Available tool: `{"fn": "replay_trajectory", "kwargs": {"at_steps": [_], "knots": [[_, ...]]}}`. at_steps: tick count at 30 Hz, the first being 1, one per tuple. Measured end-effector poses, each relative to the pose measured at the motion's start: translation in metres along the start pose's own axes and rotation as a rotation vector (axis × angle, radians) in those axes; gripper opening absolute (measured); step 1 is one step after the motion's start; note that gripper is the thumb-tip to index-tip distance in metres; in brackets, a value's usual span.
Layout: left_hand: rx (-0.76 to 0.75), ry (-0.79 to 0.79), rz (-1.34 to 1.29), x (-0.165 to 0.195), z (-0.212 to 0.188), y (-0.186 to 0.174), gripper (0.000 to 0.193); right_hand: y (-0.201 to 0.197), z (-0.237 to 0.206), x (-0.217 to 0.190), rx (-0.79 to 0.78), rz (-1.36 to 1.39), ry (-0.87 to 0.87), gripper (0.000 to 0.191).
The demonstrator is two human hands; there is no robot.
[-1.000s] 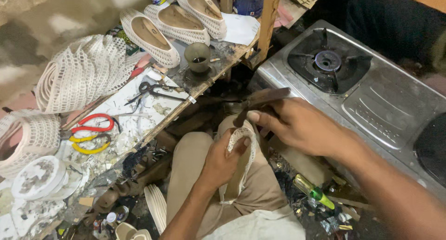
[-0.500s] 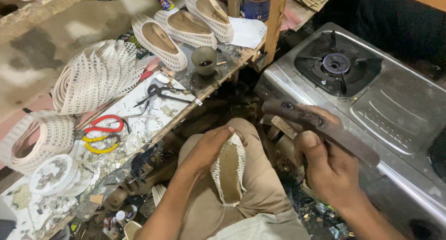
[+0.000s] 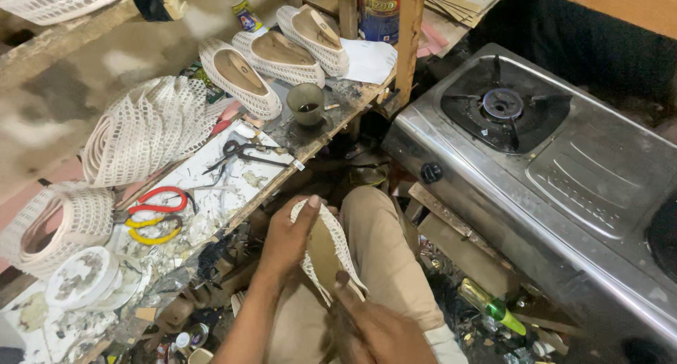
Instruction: The person attaches a white mesh upper to a shoe sole using a hammer and a small metal tool. They repeatedly tap the mesh into place along the sole's edge, adjusting the shoe and tool as needed.
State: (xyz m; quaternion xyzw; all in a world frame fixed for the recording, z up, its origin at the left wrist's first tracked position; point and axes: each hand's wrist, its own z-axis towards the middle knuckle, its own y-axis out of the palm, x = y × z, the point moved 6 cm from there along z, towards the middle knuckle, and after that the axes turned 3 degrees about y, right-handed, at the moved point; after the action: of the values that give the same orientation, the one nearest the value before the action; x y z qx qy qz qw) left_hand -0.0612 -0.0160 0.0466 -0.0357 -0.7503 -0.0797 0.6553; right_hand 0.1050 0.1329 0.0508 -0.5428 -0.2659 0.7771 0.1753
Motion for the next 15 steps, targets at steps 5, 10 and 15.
{"fn": "replay_trajectory", "kwargs": {"at_steps": [5, 10, 15], "knots": [[0.094, 0.097, -0.156, 0.05, 0.002, -0.037, 0.04, 0.011, -0.017, 0.032, 0.293, 0.013, -0.047, 0.053], [-0.064, 0.229, -0.571, 0.083, -0.016, -0.041, 0.047, 0.054, -0.02, 0.15, 0.214, 1.007, 0.827, 0.054], [-0.303, 0.423, -0.71, 0.087, -0.007, -0.018, 0.061, 0.075, 0.004, 0.192, 0.081, 0.789, 0.597, 0.058]]}}
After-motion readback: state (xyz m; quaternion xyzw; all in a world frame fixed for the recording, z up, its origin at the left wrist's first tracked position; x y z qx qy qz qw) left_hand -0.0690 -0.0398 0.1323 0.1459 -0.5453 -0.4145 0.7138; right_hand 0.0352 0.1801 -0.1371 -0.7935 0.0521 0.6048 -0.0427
